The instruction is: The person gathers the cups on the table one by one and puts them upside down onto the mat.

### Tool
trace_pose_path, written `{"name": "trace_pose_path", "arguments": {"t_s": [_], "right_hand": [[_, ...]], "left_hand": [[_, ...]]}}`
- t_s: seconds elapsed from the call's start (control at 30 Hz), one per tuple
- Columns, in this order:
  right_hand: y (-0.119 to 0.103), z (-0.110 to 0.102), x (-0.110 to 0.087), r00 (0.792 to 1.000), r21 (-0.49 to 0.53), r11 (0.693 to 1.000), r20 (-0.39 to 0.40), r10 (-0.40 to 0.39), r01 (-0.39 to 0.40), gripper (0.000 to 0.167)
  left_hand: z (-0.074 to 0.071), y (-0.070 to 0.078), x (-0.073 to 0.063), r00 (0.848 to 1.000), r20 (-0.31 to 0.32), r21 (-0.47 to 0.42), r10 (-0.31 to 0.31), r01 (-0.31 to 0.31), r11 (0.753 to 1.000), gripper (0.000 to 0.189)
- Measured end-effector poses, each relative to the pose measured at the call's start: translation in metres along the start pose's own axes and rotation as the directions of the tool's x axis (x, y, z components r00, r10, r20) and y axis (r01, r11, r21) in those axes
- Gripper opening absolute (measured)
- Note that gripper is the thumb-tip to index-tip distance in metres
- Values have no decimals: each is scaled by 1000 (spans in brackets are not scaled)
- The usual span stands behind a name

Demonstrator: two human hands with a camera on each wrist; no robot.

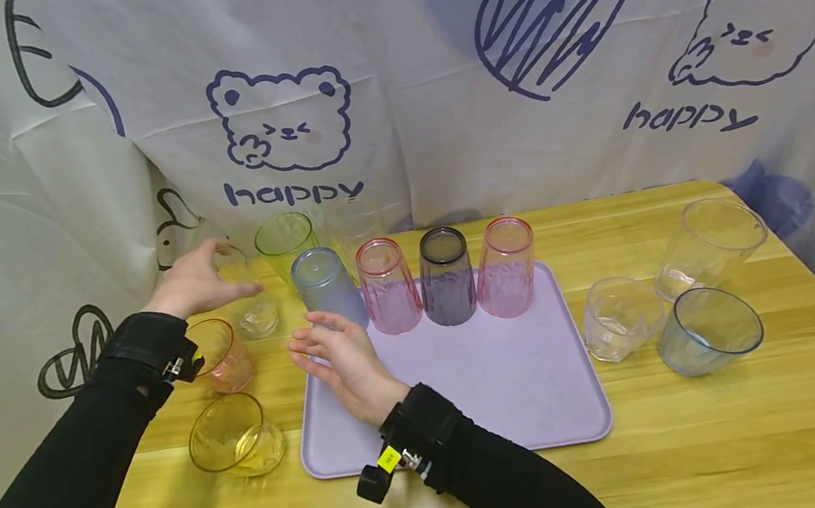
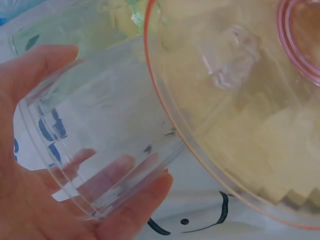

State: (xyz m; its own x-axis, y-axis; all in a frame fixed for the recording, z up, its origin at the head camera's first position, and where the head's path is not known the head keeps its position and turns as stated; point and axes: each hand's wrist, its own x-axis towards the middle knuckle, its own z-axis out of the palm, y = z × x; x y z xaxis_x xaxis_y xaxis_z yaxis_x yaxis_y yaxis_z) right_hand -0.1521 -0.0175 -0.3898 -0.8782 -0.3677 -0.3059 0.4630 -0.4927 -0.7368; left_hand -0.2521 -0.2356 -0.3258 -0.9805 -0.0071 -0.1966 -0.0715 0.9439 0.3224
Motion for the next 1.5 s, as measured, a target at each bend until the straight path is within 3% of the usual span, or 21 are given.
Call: {"name": "trace_pose_path", "arguments": {"t_s": [0.33, 0.6, 0.7, 0.77, 0.97, 1.07, 1.2, 1.27, 1.37, 1.5], "right_hand": [[-4, -4, -1, 999, -42, 998, 20, -39, 40, 40], [-10, -11, -6, 998, -71, 996, 31, -59, 62, 39], [-14, -13, -9, 996, -82, 993, 38, -85, 88, 39], [-17, -15, -10, 993, -93, 990, 46, -106, 110, 40], [-26, -23, -16, 979, -140, 970, 68, -190, 198, 40], [-32, -30, -20, 972, -165, 958, 74, -224, 233, 41], [-40, -39, -25, 963, -166, 950, 77, -257, 266, 42], [-43, -43, -28, 960, -156, 948, 79, -267, 277, 42], [-46, -50, -32, 956, -145, 947, 91, -277, 288, 42], [-51, -61, -37, 949, -123, 943, 104, -297, 309, 40]], "left_hand": [[-16, 0, -15, 993, -108, -36, 53, -57, 998, 86], [-33, 8, -48, 956, -272, -53, 108, -127, 991, 83], [-39, 14, -62, 927, -352, -48, 132, -159, 986, 81], [-42, 19, -70, 898, -414, -46, 150, -185, 982, 80], [-40, 37, -87, 787, -585, -81, 197, -299, 951, 76], [-35, 47, -91, 731, -647, -132, 214, -384, 914, 74], [-24, 62, -93, 689, -694, -228, 209, -486, 844, 74], [-17, 69, -94, 687, -702, -290, 190, -519, 804, 74], [-6, 78, -95, 698, -698, -388, 159, -555, 736, 74], [10, 93, -97, 710, -690, -493, 142, -604, 626, 75]]}}
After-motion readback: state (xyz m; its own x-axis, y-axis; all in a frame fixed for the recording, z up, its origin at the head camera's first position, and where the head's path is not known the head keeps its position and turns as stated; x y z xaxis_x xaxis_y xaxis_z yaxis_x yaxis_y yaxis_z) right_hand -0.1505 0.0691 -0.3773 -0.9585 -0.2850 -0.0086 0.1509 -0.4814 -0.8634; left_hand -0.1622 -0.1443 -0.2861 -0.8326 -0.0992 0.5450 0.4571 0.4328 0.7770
